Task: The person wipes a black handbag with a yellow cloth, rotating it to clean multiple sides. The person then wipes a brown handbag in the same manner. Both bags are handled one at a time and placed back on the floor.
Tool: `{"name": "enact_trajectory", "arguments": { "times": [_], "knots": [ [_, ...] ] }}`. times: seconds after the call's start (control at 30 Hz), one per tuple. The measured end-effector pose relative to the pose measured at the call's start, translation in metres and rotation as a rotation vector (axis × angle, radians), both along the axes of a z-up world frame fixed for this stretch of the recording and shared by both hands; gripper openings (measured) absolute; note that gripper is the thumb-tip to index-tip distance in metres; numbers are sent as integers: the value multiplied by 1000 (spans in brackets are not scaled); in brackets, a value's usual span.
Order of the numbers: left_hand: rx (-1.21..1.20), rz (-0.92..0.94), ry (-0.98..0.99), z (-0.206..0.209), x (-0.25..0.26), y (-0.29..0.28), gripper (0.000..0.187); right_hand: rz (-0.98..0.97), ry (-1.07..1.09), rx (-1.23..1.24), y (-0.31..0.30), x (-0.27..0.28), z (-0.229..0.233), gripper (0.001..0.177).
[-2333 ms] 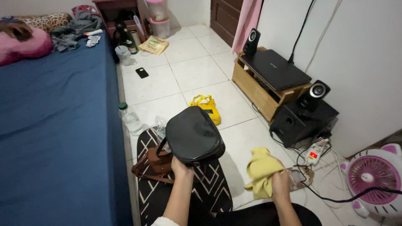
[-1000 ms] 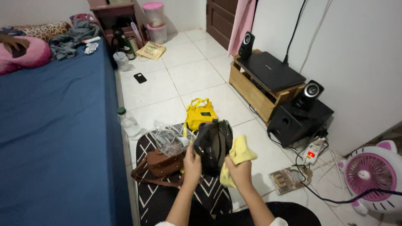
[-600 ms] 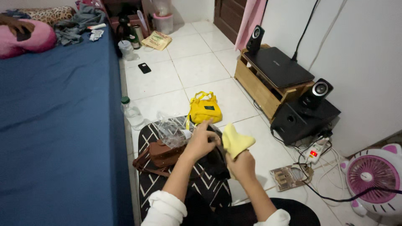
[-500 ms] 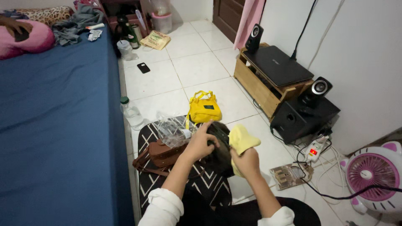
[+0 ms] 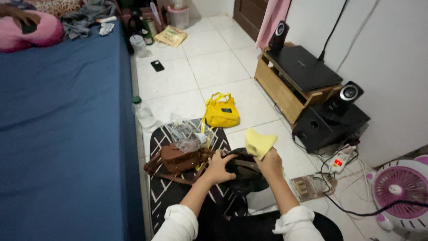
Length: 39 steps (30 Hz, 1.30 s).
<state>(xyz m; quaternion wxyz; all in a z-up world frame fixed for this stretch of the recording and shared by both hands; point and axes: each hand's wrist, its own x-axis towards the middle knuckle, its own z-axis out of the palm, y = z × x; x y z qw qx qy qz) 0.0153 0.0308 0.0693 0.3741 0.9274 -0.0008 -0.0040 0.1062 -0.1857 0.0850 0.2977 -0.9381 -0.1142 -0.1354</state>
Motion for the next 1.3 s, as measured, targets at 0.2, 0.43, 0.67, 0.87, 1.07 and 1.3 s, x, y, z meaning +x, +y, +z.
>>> {"name": "enact_trajectory", "arguments": {
  "times": [0.2, 0.43, 0.67, 0.87, 1.07, 1.3],
  "knots": [
    [-100, -34, -97, -83, -2, 9, 76, 270, 78, 183, -12, -8, -21, 44],
    [-126, -147, -146, -122, 14, -3, 69, 301, -165, 656, -1, -41, -78, 32],
    [-452, -106, -94, -124, 19, -17, 39, 572, 115, 225, -7, -81, -111, 41],
    [99, -291, -459, -79, -1, -48, 27, 345, 737, -108, -25, -52, -149, 37],
    [137, -366, -680, -24, -17, -93, 18, 716, -20, -811, 4, -5, -178, 69],
    [82, -418, -785, 1, -12, -87, 14, 617, 208, -822, 20, 5, -167, 61]
  ]
}}
